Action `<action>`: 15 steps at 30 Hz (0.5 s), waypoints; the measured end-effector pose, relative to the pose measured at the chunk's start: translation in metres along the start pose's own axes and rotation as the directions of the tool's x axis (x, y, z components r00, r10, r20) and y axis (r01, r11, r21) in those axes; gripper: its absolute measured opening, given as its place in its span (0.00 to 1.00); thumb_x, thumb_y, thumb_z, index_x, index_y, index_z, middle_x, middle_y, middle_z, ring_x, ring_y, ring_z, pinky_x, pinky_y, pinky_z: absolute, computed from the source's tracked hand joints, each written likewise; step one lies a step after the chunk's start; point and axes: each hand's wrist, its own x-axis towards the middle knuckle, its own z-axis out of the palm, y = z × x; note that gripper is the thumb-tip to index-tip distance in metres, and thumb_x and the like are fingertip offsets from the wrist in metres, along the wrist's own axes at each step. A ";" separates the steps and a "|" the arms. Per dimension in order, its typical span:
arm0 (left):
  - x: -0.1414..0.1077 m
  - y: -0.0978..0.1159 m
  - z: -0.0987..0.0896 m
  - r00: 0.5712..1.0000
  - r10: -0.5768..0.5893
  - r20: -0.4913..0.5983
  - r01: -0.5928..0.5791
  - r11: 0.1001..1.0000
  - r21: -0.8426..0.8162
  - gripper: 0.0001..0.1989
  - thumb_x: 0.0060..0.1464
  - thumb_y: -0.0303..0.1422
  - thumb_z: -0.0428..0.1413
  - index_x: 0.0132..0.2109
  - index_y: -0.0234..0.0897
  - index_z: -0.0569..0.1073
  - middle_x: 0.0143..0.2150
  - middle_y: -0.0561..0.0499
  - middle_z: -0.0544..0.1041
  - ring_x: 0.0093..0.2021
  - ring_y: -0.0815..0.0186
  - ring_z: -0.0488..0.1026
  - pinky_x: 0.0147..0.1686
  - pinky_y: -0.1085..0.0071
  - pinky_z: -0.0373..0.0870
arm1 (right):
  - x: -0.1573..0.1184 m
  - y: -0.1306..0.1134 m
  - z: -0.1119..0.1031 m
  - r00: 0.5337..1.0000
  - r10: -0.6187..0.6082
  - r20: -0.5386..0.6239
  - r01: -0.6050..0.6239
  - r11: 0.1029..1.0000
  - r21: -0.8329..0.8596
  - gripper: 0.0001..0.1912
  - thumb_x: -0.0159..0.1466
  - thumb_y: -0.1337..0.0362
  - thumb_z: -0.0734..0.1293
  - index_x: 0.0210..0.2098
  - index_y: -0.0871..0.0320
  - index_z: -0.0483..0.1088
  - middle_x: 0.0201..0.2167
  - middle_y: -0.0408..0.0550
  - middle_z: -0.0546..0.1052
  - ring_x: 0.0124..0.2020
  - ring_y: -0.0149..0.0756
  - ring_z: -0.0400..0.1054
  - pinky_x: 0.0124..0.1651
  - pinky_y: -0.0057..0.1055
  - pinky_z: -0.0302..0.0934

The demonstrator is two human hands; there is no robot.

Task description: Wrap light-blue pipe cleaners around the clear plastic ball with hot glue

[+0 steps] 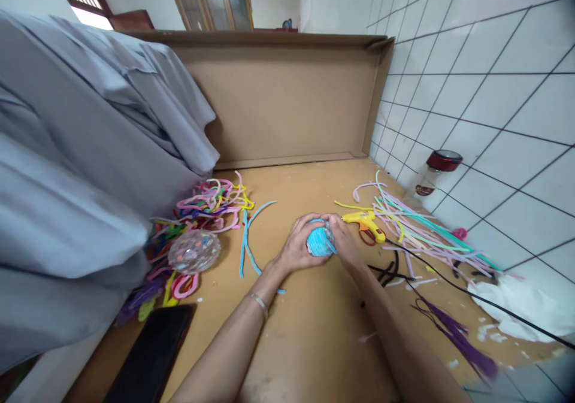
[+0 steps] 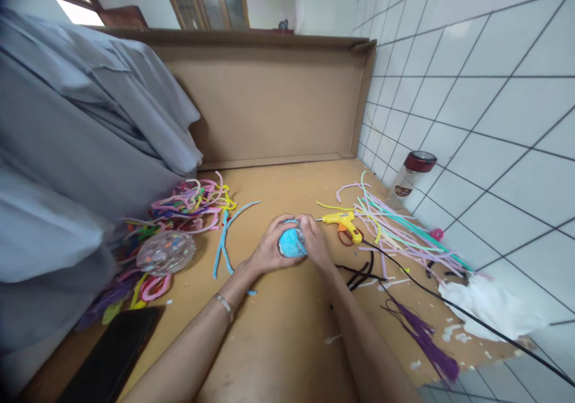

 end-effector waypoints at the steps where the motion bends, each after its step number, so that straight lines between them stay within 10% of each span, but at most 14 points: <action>1: 0.000 0.000 0.000 1.000 0.007 -0.002 -0.007 1.000 0.007 0.36 0.40 0.36 0.66 0.58 0.42 0.65 0.60 0.39 0.64 0.61 0.51 0.64 0.59 0.51 0.64 | 0.000 0.000 0.001 1.000 -0.001 -0.005 0.001 1.000 0.003 0.28 0.61 0.37 0.55 0.36 0.54 0.69 0.35 0.47 0.76 0.39 0.38 0.70 0.44 0.34 0.64; 15: 0.001 0.000 -0.002 1.000 0.025 -0.006 -0.024 0.998 0.056 0.36 0.41 0.38 0.66 0.58 0.41 0.65 0.60 0.40 0.65 0.60 0.51 0.65 0.58 0.53 0.64 | 0.002 0.009 0.001 0.986 0.156 -0.065 -0.144 0.977 0.159 0.30 0.59 0.35 0.57 0.41 0.54 0.68 0.43 0.52 0.77 0.45 0.42 0.71 0.48 0.38 0.65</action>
